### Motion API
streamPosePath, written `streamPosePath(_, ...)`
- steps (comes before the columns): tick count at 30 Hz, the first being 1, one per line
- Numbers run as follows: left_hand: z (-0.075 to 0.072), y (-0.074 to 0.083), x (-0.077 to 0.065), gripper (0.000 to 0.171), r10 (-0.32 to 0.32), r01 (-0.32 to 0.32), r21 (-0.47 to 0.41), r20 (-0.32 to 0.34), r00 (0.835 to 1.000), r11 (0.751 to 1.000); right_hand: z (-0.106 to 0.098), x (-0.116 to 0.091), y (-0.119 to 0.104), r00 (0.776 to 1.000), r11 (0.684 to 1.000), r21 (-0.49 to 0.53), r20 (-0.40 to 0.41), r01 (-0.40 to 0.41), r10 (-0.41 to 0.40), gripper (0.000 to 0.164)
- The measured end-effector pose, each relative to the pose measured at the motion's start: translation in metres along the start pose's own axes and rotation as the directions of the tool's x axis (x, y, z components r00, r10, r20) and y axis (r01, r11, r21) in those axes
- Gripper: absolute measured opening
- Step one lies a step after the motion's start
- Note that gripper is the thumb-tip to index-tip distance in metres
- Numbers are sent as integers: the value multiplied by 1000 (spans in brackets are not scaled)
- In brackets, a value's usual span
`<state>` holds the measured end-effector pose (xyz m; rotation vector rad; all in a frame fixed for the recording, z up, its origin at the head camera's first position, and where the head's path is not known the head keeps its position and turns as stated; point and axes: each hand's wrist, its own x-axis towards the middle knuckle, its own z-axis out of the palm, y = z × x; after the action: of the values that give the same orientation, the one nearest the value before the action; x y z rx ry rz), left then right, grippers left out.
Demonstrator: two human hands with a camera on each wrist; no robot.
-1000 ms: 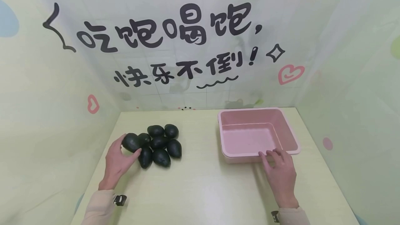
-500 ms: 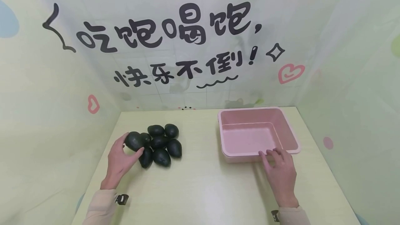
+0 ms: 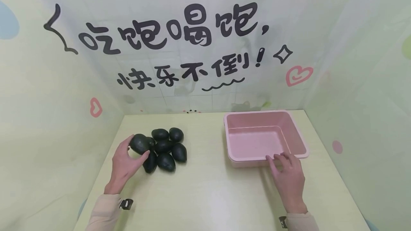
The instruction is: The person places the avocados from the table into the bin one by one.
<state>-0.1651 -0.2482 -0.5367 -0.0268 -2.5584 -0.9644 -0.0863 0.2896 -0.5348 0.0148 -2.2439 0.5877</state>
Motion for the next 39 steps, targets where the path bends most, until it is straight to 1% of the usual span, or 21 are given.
streamPosePath(8, 1, 8, 4, 84, 48, -48, 1, -9, 999, 999, 1, -1, 1, 1000, 1000, 6, -8, 1, -1, 25)
streamPosePath(14, 1, 16, 7, 84, 53, -53, -8, 0, 999, 999, 2, -1, 2, 1000, 1000, 3, -12, 3, -2, 25)
streamPosePath(27, 4, 26, 10, 84, 64, -64, -25, 10, 998, 998, 0, 1, -2, 1000, 1000, -1, -6, 1, -1, 26)
streamPosePath(34, 5, 29, 12, 83, 90, -89, -41, 6, 996, 995, 0, 0, -2, 1000, 1000, -1, -6, -14, 14, 26)
streamPosePath(39, 7, 31, 13, 83, 105, -105, -46, 3, 994, 993, 1, 0, -1, 1000, 1000, -1, -11, -8, 8, 26)
